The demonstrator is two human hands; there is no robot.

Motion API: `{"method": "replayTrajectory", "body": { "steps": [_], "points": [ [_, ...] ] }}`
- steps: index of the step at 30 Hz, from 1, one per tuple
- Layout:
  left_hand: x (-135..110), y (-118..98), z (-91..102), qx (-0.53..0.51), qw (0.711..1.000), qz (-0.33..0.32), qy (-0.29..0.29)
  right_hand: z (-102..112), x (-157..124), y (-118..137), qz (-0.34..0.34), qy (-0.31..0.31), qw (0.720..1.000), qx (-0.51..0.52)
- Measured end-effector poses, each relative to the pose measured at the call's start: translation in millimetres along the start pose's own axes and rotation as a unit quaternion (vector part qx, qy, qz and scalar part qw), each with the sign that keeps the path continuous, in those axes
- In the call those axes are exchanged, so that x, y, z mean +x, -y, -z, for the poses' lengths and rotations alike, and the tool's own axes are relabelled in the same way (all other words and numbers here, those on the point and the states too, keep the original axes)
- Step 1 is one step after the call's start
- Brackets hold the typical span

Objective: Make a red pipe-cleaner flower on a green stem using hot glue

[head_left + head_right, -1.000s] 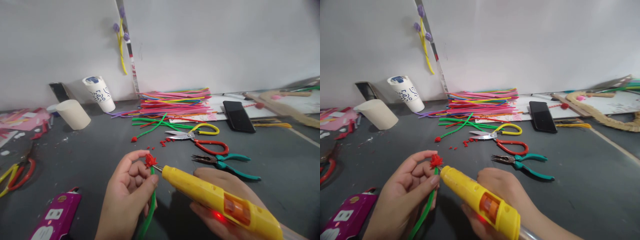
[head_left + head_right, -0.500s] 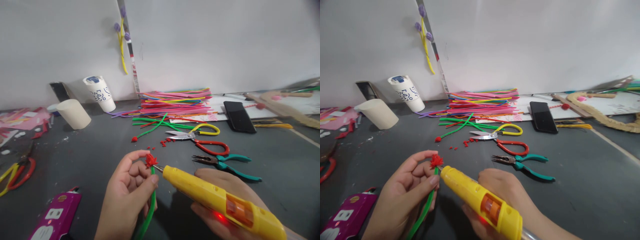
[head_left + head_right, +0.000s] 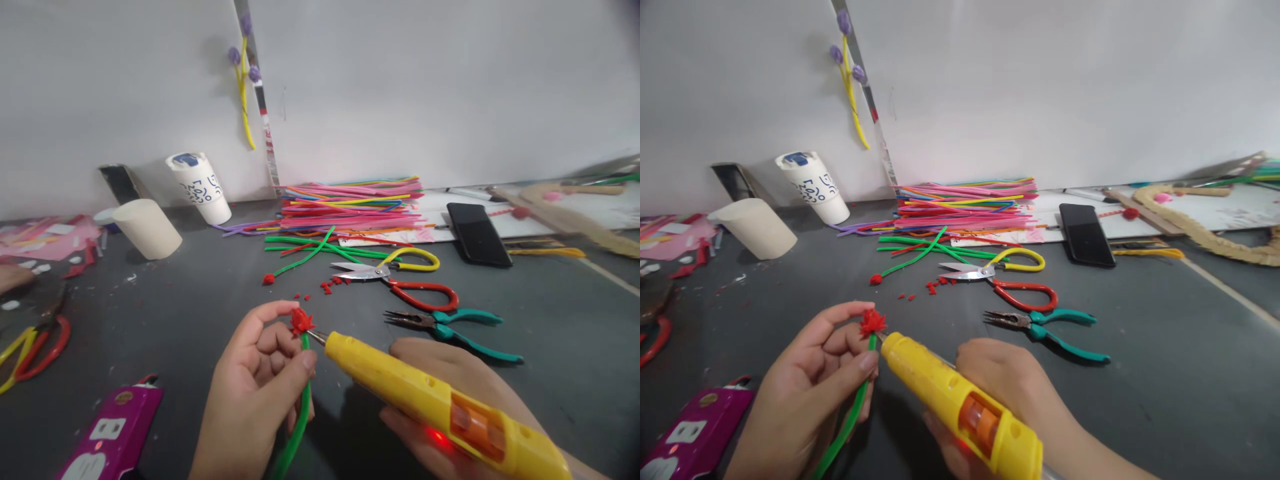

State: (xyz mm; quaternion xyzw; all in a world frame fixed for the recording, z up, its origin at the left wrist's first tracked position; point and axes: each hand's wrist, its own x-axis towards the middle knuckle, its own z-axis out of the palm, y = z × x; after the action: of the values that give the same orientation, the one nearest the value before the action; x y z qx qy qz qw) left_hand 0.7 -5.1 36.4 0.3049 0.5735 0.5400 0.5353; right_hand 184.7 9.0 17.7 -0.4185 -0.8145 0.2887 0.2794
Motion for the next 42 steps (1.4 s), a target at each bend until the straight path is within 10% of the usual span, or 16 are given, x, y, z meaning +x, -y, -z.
{"method": "replayTrajectory", "body": {
  "steps": [4, 12, 21, 32, 42],
  "points": [
    [-2, -1, -2.7, 0.014, 0.999, -0.016, -0.025, 12, 10, 4, 0.045, 0.043, 0.996, -0.058],
    [6, -7, 3.3, 0.008, 0.999, -0.039, -0.028, 5, 12, -3, -0.181, 0.041, 0.971, 0.154],
    [9, -14, 4.4, -0.016, 0.995, -0.084, -0.057, 3, 28, -29, -0.275, 0.233, 0.926, 0.115],
    [4, -17, 1.5, -0.025, 0.996, -0.076, -0.047, 14, 58, -13, -0.113, 0.158, 0.949, -0.246],
    [15, -13, 11.1, -0.034, 0.996, -0.081, -0.030, -43, 140, -29, 0.103, 0.209, 0.929, -0.289]
  ]
}}
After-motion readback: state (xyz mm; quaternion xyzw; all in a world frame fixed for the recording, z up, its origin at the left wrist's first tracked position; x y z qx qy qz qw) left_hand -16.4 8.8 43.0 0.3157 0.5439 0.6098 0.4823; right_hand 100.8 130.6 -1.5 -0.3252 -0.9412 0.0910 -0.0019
